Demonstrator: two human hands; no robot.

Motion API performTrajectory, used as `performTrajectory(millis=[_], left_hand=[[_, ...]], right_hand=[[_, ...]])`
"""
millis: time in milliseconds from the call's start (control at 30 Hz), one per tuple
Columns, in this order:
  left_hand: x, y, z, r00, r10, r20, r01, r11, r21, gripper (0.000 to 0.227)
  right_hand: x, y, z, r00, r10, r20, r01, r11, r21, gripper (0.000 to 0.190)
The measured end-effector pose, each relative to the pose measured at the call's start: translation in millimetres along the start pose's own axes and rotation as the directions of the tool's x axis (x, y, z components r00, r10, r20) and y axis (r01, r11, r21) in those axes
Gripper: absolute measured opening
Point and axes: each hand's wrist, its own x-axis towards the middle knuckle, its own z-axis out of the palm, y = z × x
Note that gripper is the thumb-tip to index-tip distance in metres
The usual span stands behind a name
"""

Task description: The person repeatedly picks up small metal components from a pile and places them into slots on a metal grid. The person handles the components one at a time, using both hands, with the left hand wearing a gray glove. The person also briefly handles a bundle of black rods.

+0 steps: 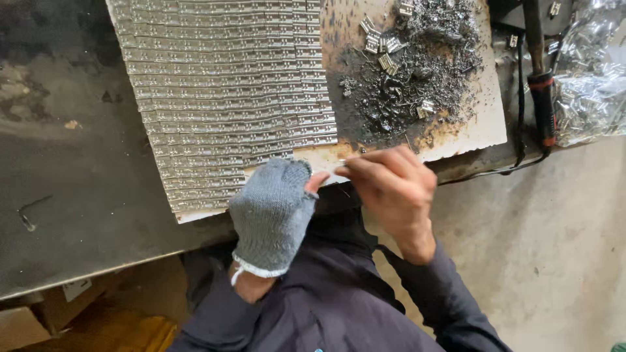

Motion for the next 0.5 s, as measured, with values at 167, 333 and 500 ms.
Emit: performTrajectory(millis=[167, 333, 500], left_hand=[[-3, -12, -10, 0.993, 0.121, -0.001, -0.120, 0.988, -0.095, 0.023], [-10, -19, -13, 0.988, 0.133, 0.080, -0.126, 0.989, -0.083, 0.011], [-7, -14, -3, 0.998, 0.038, 0.047, -0.038, 0.999, 0.001, 0.018]], right_hand=[[10, -13, -4, 0.984, -0.040, 0.173, 0.057, 0.994, -0.092, 0.026], [6, -20, -3, 0.979, -0.002, 0.203, 0.015, 0.998, -0.065, 0.031], [16, -24, 15, 0.986, 0.030, 0.165, -0.028, 0.999, -0.019, 0.030]])
